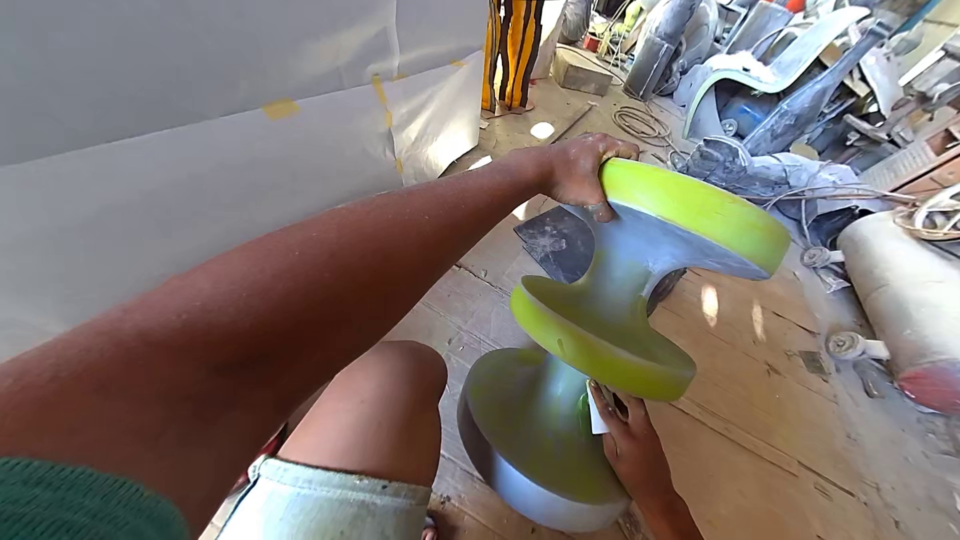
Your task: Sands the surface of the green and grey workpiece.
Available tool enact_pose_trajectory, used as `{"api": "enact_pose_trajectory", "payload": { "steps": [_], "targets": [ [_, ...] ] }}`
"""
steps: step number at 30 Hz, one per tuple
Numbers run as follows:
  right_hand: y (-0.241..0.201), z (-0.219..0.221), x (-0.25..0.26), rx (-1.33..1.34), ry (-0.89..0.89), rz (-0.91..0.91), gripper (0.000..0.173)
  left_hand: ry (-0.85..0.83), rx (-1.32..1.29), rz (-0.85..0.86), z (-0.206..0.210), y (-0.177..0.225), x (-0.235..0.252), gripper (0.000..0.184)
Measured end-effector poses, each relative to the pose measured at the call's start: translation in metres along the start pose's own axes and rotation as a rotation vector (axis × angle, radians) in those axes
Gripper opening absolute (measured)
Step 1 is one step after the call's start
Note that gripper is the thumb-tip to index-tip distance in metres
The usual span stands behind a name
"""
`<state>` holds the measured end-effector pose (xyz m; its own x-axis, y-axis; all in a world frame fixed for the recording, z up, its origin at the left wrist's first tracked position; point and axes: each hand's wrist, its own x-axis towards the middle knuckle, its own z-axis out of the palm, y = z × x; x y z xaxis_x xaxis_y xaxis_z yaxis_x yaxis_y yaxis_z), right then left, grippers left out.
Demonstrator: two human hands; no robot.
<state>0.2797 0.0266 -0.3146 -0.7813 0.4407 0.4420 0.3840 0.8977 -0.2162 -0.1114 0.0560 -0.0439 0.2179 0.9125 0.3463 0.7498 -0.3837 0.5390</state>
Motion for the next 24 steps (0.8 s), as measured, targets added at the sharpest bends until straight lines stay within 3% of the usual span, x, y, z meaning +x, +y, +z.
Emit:
{"api": "enact_pose_trajectory", "payload": {
  "steps": [8, 18, 24],
  "targets": [
    [-0.007, -0.016, 0.003, 0.072, -0.332, -0.027, 0.073, -0.007, 0.018, 0.003, 0.002, 0.002, 0.001, 0.051],
    [-0.001, -0.049, 0.011, 0.257, -0.782, -0.024, 0.057, 0.004, 0.078, 0.048, 0.004, 0.013, -0.007, 0.052],
    [0.005, -0.064, 0.021, 0.353, -0.957, -0.037, 0.048, 0.002, 0.024, 0.061, 0.004, 0.018, -0.015, 0.051]
  ]
}}
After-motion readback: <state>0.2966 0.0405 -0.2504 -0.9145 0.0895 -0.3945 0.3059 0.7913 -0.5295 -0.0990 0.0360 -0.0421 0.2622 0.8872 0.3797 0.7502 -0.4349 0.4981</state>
